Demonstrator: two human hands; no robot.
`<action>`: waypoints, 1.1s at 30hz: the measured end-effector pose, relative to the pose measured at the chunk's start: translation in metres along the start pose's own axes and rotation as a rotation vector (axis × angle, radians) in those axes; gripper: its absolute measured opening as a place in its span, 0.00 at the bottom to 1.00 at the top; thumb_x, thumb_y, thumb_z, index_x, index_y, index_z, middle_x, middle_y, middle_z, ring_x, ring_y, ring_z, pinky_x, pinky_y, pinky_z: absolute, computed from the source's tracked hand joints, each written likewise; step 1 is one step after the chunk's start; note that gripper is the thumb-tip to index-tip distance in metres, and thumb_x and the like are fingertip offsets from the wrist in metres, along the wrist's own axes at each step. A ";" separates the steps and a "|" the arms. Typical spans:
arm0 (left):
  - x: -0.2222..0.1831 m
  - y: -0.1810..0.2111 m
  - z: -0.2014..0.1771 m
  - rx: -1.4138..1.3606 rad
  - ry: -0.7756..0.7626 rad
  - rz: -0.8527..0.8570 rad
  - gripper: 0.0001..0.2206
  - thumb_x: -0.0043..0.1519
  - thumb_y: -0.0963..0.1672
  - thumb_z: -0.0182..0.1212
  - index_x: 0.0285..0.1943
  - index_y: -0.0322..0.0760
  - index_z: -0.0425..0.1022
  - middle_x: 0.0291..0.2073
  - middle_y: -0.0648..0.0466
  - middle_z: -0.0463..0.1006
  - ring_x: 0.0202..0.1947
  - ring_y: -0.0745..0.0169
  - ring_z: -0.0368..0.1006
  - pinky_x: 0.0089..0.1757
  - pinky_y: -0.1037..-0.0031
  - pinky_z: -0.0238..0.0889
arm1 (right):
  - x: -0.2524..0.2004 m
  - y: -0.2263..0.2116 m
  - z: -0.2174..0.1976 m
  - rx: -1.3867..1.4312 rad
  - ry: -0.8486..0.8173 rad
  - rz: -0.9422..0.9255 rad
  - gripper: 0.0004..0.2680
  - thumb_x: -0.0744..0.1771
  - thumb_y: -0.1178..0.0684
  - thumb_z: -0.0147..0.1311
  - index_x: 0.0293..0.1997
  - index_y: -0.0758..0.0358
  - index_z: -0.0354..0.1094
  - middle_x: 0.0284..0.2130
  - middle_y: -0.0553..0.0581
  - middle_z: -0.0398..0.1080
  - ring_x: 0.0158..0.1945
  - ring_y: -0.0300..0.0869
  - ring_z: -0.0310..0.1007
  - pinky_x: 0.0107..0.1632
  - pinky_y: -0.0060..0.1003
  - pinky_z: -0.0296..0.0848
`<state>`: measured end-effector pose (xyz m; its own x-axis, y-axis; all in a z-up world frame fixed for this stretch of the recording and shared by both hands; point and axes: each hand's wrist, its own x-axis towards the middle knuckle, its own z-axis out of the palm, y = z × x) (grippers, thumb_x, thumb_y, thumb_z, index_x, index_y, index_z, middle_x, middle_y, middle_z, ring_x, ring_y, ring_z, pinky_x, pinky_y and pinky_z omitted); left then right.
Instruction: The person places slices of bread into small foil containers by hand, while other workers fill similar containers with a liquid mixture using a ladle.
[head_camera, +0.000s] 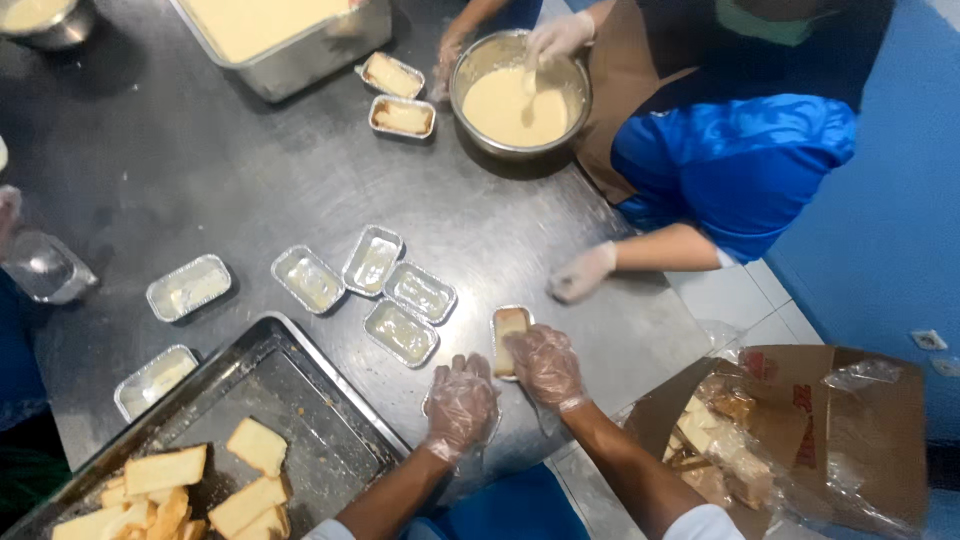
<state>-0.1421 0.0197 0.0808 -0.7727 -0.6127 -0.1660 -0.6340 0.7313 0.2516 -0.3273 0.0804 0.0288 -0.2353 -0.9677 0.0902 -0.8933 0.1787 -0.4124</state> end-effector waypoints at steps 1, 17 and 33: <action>-0.002 0.003 0.001 -0.061 -0.057 -0.043 0.19 0.60 0.50 0.55 0.52 0.31 0.71 0.47 0.46 0.73 0.49 0.50 0.67 0.48 0.56 0.60 | -0.005 0.001 0.001 -0.015 -0.080 -0.066 0.10 0.65 0.49 0.59 0.50 0.53 0.76 0.45 0.58 0.76 0.50 0.54 0.73 0.52 0.51 0.73; 0.055 0.009 -0.021 -0.018 -0.040 0.128 0.12 0.56 0.45 0.59 0.46 0.37 0.78 0.46 0.52 0.78 0.51 0.53 0.68 0.47 0.57 0.60 | -0.005 0.003 -0.022 -0.082 0.064 -0.371 0.10 0.60 0.48 0.60 0.41 0.55 0.76 0.41 0.54 0.76 0.48 0.51 0.75 0.50 0.52 0.70; -0.034 -0.035 0.050 -0.179 0.527 0.076 0.21 0.59 0.55 0.52 0.62 0.58 0.68 0.70 0.46 0.65 0.63 0.42 0.65 0.59 0.40 0.49 | 0.004 -0.046 -0.040 0.029 0.013 -0.137 0.11 0.64 0.49 0.58 0.47 0.61 0.76 0.47 0.62 0.75 0.51 0.56 0.73 0.54 0.51 0.73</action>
